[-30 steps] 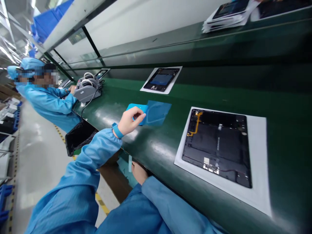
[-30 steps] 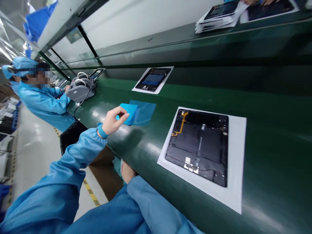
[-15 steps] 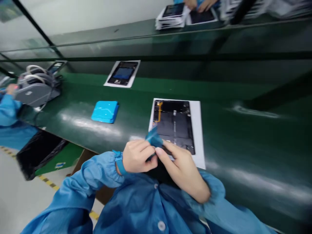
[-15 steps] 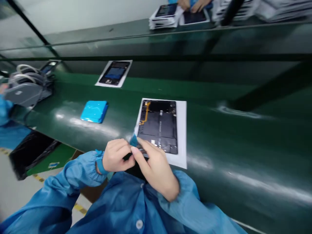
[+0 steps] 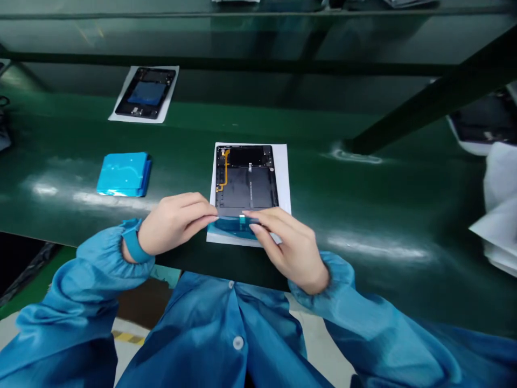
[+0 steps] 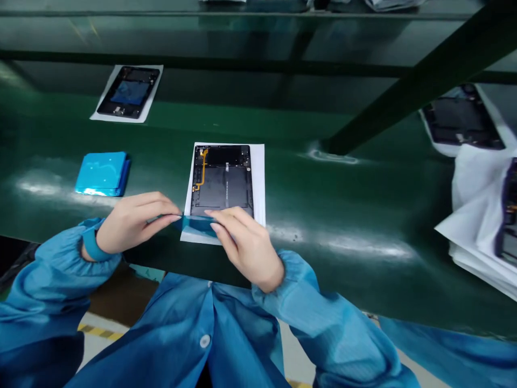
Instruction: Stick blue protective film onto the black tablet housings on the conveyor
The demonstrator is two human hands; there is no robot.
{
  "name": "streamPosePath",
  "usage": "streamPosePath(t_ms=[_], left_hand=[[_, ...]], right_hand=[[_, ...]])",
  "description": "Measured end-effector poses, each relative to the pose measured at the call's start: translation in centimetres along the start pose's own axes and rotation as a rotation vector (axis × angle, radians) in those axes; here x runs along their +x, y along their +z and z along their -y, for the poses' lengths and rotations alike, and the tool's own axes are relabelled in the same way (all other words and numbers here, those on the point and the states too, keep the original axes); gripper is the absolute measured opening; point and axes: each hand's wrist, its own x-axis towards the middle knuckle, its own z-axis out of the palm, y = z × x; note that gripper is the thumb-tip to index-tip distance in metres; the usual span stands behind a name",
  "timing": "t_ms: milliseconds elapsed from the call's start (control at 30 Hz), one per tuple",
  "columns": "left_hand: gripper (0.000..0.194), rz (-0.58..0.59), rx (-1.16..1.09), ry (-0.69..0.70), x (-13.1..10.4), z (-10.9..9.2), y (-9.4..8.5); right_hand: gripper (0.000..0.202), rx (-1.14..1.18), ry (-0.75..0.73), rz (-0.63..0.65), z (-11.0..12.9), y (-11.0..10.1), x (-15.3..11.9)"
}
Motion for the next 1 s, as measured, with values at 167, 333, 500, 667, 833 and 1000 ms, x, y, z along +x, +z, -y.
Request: streamPosePath(t_ms=[167, 333, 500, 667, 833, 1000], left_hand=[[0.012, -0.015, -0.157, -0.092, 1.5, 1.4, -0.1], [0.019, 0.057, -0.344, -0.257, 3.8, 4.1, 0.8], [0.028, -0.103, -0.244, -0.331, 3.4, 6.9, 2.7], [0.022, 0.371, -0.219, 0.015, 0.6, 6.5, 4.6], [0.03, 0.441, -0.229, 0.058, -0.4, 5.1, 5.9], [0.028, 0.331, -0.295, 0.094, -0.5, 5.1, 6.1]], right_hand=[[0.007, -0.007, 0.07, -0.025, -1.1, -0.9, 0.9], [0.015, 0.159, 0.352, 0.025, -3.0, -1.6, 2.0], [0.034, 0.42, 0.656, -0.062, -7.0, -2.0, 3.0], [0.039, 0.546, 0.789, -0.157, -9.7, -1.7, 2.4], [0.031, 0.531, 0.893, -0.169, -9.7, -1.7, 1.6], [0.026, 0.49, 0.877, -0.163, -9.5, -1.9, 1.5]])
